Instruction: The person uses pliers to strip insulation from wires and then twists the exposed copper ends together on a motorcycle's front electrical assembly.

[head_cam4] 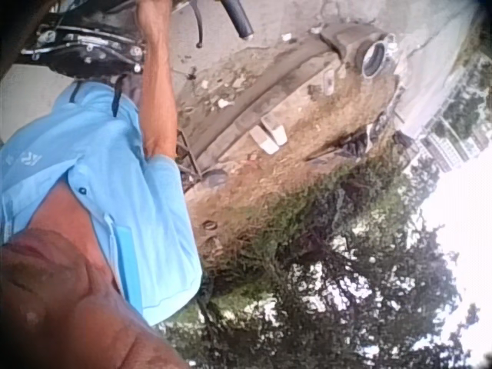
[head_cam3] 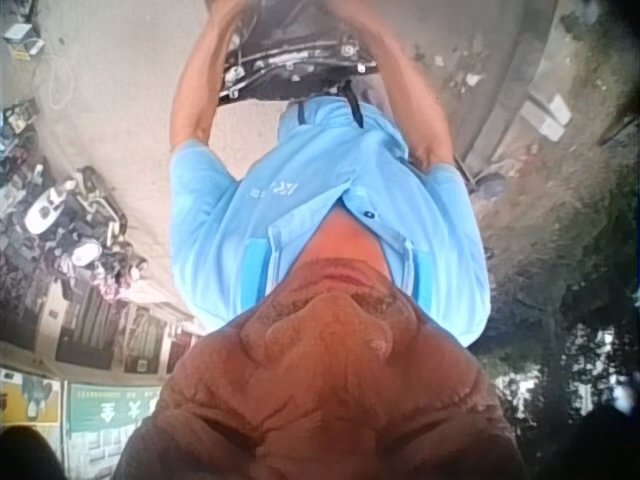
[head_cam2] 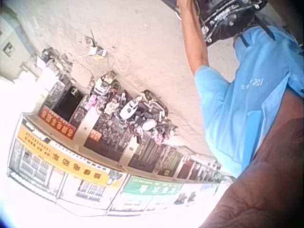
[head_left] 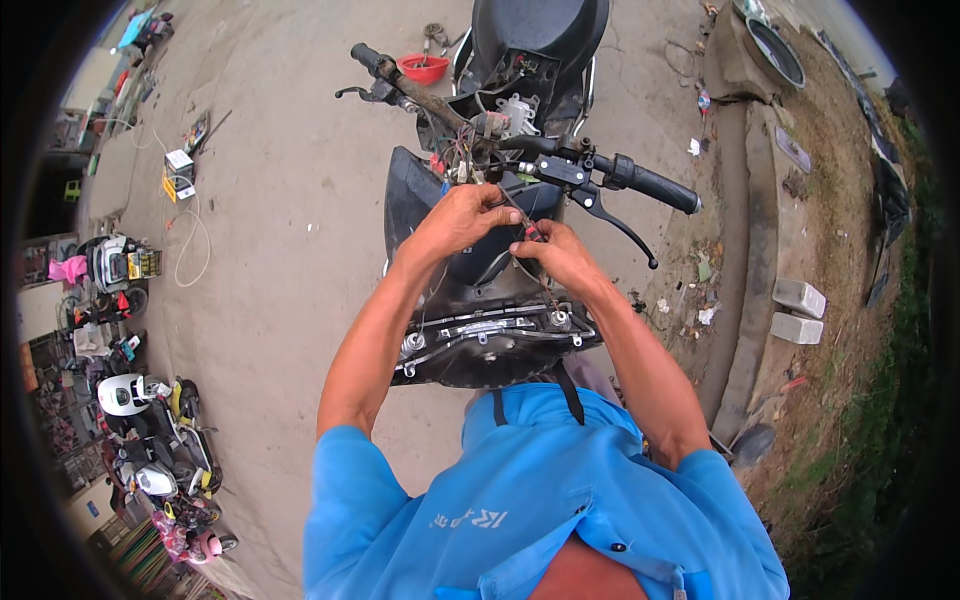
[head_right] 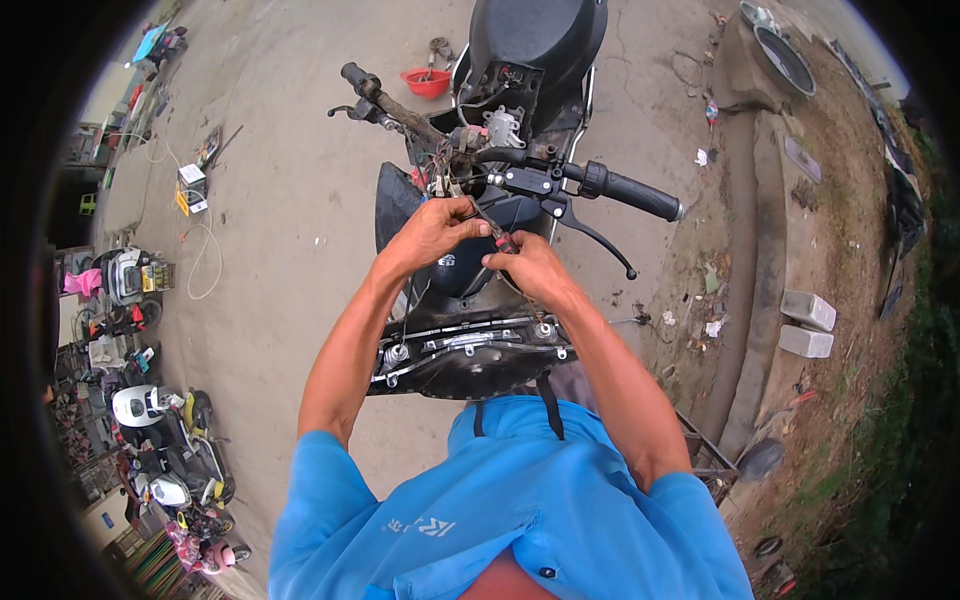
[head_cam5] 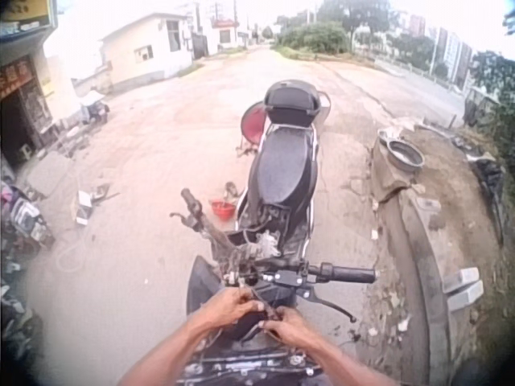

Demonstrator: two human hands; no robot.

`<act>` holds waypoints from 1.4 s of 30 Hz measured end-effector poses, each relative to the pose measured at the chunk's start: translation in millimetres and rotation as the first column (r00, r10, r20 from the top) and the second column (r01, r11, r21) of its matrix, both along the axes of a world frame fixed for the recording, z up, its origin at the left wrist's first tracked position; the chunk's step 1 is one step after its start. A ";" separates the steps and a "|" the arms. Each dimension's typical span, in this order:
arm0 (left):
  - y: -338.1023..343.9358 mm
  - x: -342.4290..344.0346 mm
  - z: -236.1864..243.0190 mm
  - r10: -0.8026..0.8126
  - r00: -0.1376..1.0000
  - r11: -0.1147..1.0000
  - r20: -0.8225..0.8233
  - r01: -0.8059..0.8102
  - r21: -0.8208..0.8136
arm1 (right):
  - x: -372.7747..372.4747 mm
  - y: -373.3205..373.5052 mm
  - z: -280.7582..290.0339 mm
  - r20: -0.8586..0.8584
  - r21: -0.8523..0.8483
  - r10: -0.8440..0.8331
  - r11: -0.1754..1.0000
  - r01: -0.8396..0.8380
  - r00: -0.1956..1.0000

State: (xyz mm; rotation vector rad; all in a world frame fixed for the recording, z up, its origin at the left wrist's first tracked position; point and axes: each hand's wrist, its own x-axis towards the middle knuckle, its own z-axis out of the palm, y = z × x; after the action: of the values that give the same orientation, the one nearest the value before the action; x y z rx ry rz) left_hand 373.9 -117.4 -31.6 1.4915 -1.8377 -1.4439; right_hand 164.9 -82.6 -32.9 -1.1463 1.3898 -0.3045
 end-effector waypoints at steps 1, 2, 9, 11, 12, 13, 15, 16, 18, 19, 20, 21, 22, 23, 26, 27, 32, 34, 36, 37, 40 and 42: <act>-0.4 0.2 -4.7 0.034 0.999 0.999 -0.020 -0.034 0.004 | -0.1 3.0 0.2 0.112 0.112 -0.095 0.990 0.083 0.989; -1.1 0.4 -9.5 0.069 0.997 0.998 -0.039 -0.069 0.009 | -0.9 3.1 -1.4 0.111 0.107 -0.092 0.991 0.080 0.990; -5.0 2.0 -22.7 0.139 0.984 0.989 -0.112 -0.143 -0.027 | 13.2 11.4 -1.3 0.224 0.240 -0.316 0.935 0.262 0.922; -3.1 1.6 -22.6 0.150 0.980 0.987 -0.134 -0.155 -0.029 | 17.8 13.4 -2.1 0.258 0.187 -0.367 0.927 0.326 0.894; -3.2 0.6 -19.5 0.158 0.975 0.986 -0.158 -0.165 -0.037 | 18.0 13.6 -2.8 0.258 0.189 -0.364 0.927 0.323 0.895; -2.3 -0.7 -16.4 0.161 0.974 0.985 -0.157 -0.168 -0.036 | 18.0 14.0 -3.9 0.240 0.183 -0.370 0.925 0.333 0.897; 1.4 -3.0 -10.6 0.297 0.950 0.954 -0.096 -0.300 -0.020 | 19.5 15.9 -9.2 0.224 0.177 -0.375 0.923 0.341 0.899; 5.8 -2.0 -12.9 0.297 0.950 0.954 -0.095 -0.301 -0.021 | 21.4 18.2 -14.5 0.210 0.082 -0.409 0.913 0.400 0.888; 17.2 5.6 -25.0 0.263 0.956 0.961 -0.133 -0.271 -0.049 | 19.0 28.4 -11.0 0.155 0.001 -0.350 0.935 0.354 0.924; 17.2 13.9 -29.4 0.185 0.979 0.982 -0.087 -0.187 -0.011 | 16.6 28.7 -13.3 0.213 0.044 -0.305 0.952 0.303 0.928; 20.3 16.2 -35.1 0.192 0.978 0.981 -0.085 -0.194 -0.012 | 14.9 29.3 -17.1 0.271 0.083 -0.262 0.965 0.248 0.926; 21.5 10.5 -30.8 0.211 0.970 0.976 -0.119 -0.215 -0.021 | 10.2 32.2 -20.7 0.269 0.079 -0.259 0.966 0.247 0.928; 21.5 7.2 -26.6 0.229 0.961 0.971 -0.154 -0.236 -0.030 | 5.9 37.6 -23.4 0.283 0.034 -0.213 0.977 0.212 0.935; 19.7 8.5 -24.3 0.185 0.977 0.983 -0.102 -0.186 0.001 | 3.3 40.3 -26.5 0.295 -0.011 -0.166 0.984 0.177 0.941; 25.4 5.4 -21.7 0.188 0.966 0.971 -0.177 -0.210 -0.115 | 6.8 42.8 -20.3 0.368 -0.142 -0.171 0.961 0.237 0.914; 26.4 6.3 -21.9 0.191 0.965 0.970 -0.180 -0.213 -0.116 | 11.3 39.7 -8.1 0.306 -0.261 -0.165 0.933 0.250 0.937; 25.0 5.6 -12.2 0.046 0.986 0.916 -0.161 -0.106 -0.387 | 21.2 12.8 17.9 0.162 -0.525 -0.226 0.805 0.277 0.961; 26.0 5.9 -11.9 0.040 0.986 0.905 -0.160 -0.104 -0.412 | 27.3 7.5 24.3 0.162 -0.566 -0.287 0.757 0.327 0.944; 26.1 5.8 -12.0 0.034 0.987 0.895 -0.156 -0.099 -0.434 | 26.4 3.3 15.6 0.142 -0.587 -0.284 0.747 0.312 0.948; 25.3 4.7 -12.3 0.033 0.988 0.885 -0.153 -0.100 -0.454 | 25.2 1.7 11.6 0.139 -0.555 -0.259 0.779 0.292 0.956; 25.6 2.2 -10.0 0.044 0.987 0.876 -0.154 -0.112 -0.468 | 24.1 2.7 7.9 0.125 -0.490 -0.240 0.829 0.270 0.963; 26.8 0.1 -8.6 0.056 0.986 0.877 -0.155 -0.123 -0.465 | 23.2 3.3 6.2 0.115 -0.459 -0.246 0.846 0.271 0.962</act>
State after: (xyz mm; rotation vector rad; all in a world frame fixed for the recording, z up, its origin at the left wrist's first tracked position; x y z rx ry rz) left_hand 374.0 -90.6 -40.2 1.1810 -1.8362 -0.9306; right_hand 188.1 -79.3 -26.7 -1.3283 1.4682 -0.9038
